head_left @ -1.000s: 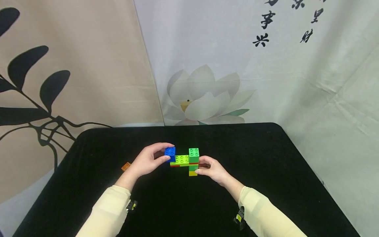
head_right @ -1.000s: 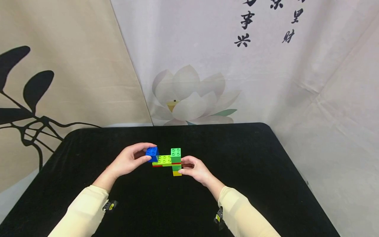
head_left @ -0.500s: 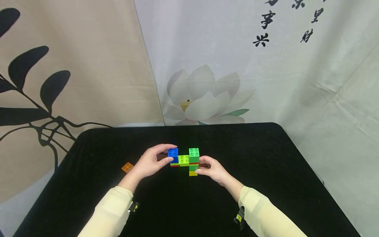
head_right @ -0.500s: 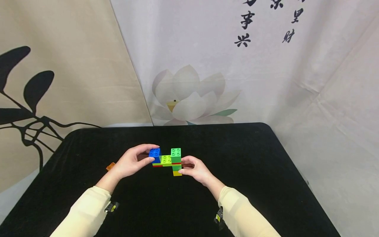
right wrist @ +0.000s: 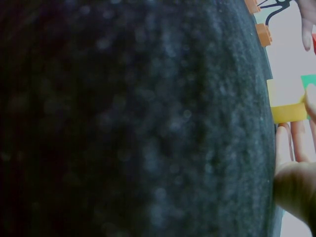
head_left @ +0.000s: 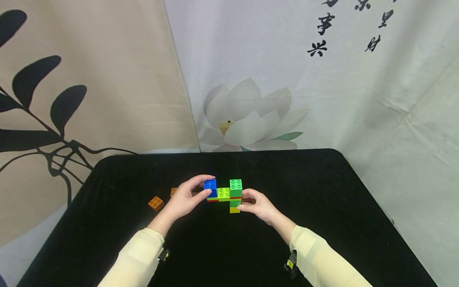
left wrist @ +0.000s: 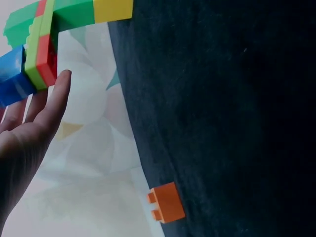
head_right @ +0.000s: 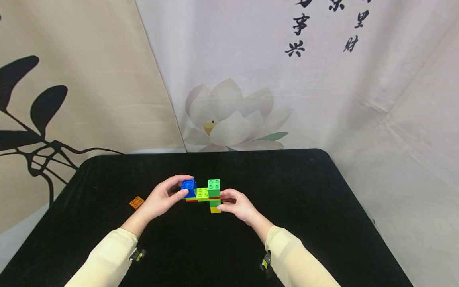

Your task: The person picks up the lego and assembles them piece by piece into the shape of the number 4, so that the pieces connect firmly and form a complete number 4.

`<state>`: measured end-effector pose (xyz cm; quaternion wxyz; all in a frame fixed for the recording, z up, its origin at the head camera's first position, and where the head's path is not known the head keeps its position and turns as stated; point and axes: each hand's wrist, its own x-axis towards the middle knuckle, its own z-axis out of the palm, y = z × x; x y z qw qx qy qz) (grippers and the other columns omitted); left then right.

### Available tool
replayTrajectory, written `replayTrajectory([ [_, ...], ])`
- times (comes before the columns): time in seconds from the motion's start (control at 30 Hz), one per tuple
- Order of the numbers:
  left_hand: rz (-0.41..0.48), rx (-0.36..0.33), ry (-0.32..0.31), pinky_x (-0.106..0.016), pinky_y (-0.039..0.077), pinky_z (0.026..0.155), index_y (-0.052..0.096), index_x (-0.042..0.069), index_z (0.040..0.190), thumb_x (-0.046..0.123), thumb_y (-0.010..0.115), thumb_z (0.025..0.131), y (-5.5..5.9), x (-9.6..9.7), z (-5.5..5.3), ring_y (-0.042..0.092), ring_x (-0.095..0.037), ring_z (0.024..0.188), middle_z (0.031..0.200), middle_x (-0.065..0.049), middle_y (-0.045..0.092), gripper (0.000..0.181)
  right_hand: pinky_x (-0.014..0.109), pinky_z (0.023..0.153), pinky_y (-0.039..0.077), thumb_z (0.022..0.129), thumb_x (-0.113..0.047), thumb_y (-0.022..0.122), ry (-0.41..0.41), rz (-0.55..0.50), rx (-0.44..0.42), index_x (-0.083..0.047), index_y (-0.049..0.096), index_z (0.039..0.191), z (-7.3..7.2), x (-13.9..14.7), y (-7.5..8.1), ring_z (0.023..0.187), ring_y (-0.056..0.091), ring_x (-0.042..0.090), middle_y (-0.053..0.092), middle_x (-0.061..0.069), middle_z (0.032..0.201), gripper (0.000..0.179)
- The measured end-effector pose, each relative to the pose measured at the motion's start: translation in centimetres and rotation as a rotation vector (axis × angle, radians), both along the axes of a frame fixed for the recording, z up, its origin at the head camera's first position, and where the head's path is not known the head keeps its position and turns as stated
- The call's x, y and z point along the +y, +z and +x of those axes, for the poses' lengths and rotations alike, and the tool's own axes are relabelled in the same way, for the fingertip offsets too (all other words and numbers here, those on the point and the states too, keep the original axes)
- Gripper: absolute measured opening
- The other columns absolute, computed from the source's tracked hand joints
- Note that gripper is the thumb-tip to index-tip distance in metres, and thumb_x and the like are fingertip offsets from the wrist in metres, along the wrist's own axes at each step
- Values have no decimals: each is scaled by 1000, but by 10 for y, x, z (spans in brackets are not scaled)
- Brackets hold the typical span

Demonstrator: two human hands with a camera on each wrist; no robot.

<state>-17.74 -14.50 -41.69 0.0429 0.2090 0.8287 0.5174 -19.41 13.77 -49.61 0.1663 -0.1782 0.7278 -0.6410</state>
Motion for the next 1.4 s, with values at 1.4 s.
replayTrajectory([
  [1.4,111,-115,41,-44,52,94,65,17,126,33,69,94,-4,7,-6,58,-28,118,127,-5,61,36,41,97,51,90,-3,71,-10,1,3,5,56,126,1,-1,1,116,59,35,63,20,124,40],
])
